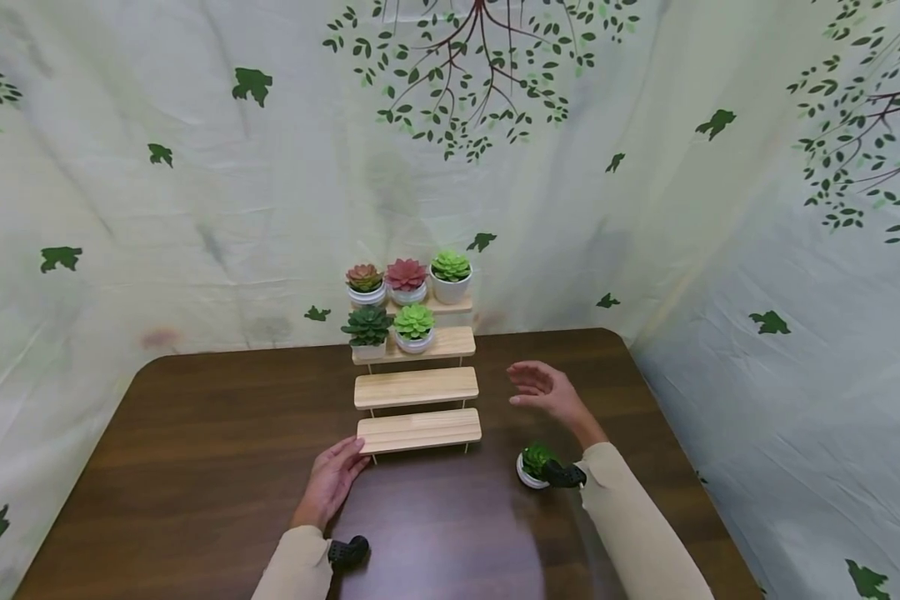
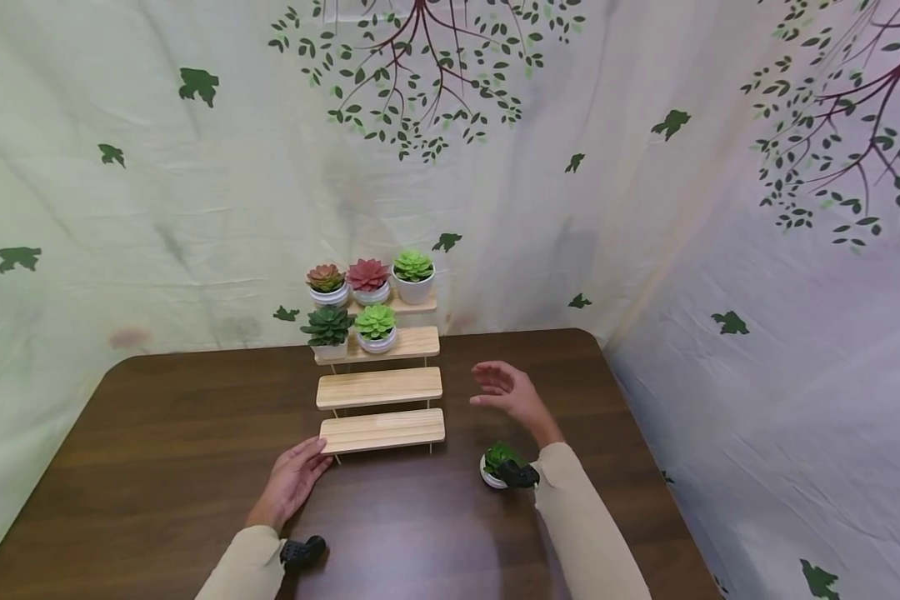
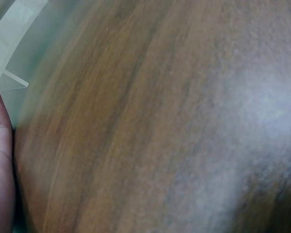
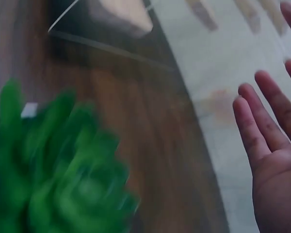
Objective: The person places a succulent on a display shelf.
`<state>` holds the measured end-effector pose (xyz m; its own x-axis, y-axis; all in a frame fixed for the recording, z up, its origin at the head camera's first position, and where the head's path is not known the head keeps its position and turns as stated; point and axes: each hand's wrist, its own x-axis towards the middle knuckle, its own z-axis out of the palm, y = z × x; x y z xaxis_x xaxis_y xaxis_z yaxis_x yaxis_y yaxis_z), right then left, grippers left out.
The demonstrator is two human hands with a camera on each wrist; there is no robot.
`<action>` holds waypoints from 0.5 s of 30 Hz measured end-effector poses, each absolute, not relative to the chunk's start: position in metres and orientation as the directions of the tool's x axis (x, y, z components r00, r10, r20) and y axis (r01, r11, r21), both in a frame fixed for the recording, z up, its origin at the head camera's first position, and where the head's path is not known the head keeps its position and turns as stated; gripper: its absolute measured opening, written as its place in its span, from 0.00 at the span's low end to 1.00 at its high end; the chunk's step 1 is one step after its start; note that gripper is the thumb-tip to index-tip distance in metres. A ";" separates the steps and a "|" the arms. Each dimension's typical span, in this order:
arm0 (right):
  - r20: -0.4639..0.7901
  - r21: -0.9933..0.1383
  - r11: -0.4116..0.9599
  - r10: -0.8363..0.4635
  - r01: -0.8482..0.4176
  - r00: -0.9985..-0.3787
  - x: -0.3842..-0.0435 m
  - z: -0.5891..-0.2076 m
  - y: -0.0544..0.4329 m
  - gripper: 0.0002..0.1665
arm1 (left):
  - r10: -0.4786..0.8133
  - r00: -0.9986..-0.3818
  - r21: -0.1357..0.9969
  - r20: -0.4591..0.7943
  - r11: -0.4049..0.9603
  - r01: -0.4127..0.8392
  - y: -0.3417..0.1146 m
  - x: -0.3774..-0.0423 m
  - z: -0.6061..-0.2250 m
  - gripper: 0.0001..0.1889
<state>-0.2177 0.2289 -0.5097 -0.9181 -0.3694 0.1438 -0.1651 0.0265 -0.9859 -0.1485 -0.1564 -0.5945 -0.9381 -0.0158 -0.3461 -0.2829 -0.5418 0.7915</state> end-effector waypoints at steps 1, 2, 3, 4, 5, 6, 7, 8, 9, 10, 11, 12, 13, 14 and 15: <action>0.148 -0.985 0.028 -0.387 -0.173 -0.910 -0.216 -0.513 0.234 0.34 | -0.018 -0.937 0.790 -0.349 -0.543 -0.284 -0.157 -0.148 -0.595 0.11; 0.147 -0.984 0.035 -0.400 -0.176 -0.904 -0.213 -0.517 0.238 0.34 | -0.019 -0.936 0.790 -0.351 -0.543 -0.286 -0.157 -0.148 -0.594 0.11; 0.147 -0.983 0.038 -0.412 -0.179 -0.899 -0.211 -0.520 0.241 0.35 | -0.019 -0.937 0.790 -0.350 -0.543 -0.284 -0.157 -0.148 -0.594 0.11; 0.147 -0.982 0.044 -0.420 -0.182 -0.895 -0.208 -0.523 0.245 0.36 | -0.020 -0.937 0.792 -0.349 -0.541 -0.284 -0.158 -0.148 -0.594 0.11; 0.148 -0.982 0.046 -0.429 -0.186 -0.891 -0.206 -0.526 0.248 0.36 | -0.020 -0.937 0.791 -0.348 -0.543 -0.282 -0.158 -0.148 -0.594 0.11; 0.151 -0.981 0.042 -0.436 -0.188 -0.887 -0.203 -0.530 0.250 0.37 | -0.018 -0.939 0.794 -0.343 -0.540 -0.279 -0.159 -0.148 -0.594 0.11; 0.156 -0.980 0.040 -0.444 -0.193 -0.882 -0.201 -0.533 0.253 0.37 | -0.020 -0.939 0.792 -0.344 -0.543 -0.279 -0.159 -0.148 -0.594 0.11; 0.156 -0.980 0.039 -0.453 -0.194 -0.878 -0.199 -0.536 0.255 0.38 | -0.021 -0.940 0.795 -0.341 -0.541 -0.276 -0.159 -0.148 -0.594 0.11; 0.155 -0.980 0.037 -0.463 -0.194 -0.873 -0.196 -0.540 0.258 0.38 | -0.022 -0.941 0.798 -0.338 -0.537 -0.274 -0.159 -0.148 -0.594 0.10; 0.150 -0.981 0.038 -0.473 -0.190 -0.868 -0.194 -0.543 0.260 0.38 | -0.022 -0.939 0.797 -0.342 -0.536 -0.278 -0.159 -0.148 -0.594 0.10; 0.140 -0.982 0.041 -0.484 -0.182 -0.864 -0.191 -0.546 0.262 0.39 | -0.020 -0.939 0.797 -0.343 -0.536 -0.280 -0.159 -0.148 -0.594 0.10; 0.129 -0.984 0.047 -0.494 -0.174 -0.860 -0.188 -0.549 0.265 0.38 | -0.017 -0.939 0.799 -0.343 -0.531 -0.282 -0.160 -0.148 -0.594 0.09; 0.113 -0.986 0.053 -0.505 -0.161 -0.856 -0.185 -0.552 0.266 0.39 | -0.016 -0.938 0.797 -0.346 -0.533 -0.284 -0.159 -0.148 -0.594 0.09; 0.095 -0.987 0.064 -0.515 -0.149 -0.852 -0.183 -0.554 0.268 0.39 | -0.013 -0.939 0.798 -0.343 -0.531 -0.284 -0.159 -0.148 -0.594 0.09; 0.077 -0.988 0.072 -0.526 -0.135 -0.847 -0.180 -0.557 0.270 0.39 | -0.011 -0.939 0.797 -0.344 -0.532 -0.285 -0.159 -0.148 -0.594 0.09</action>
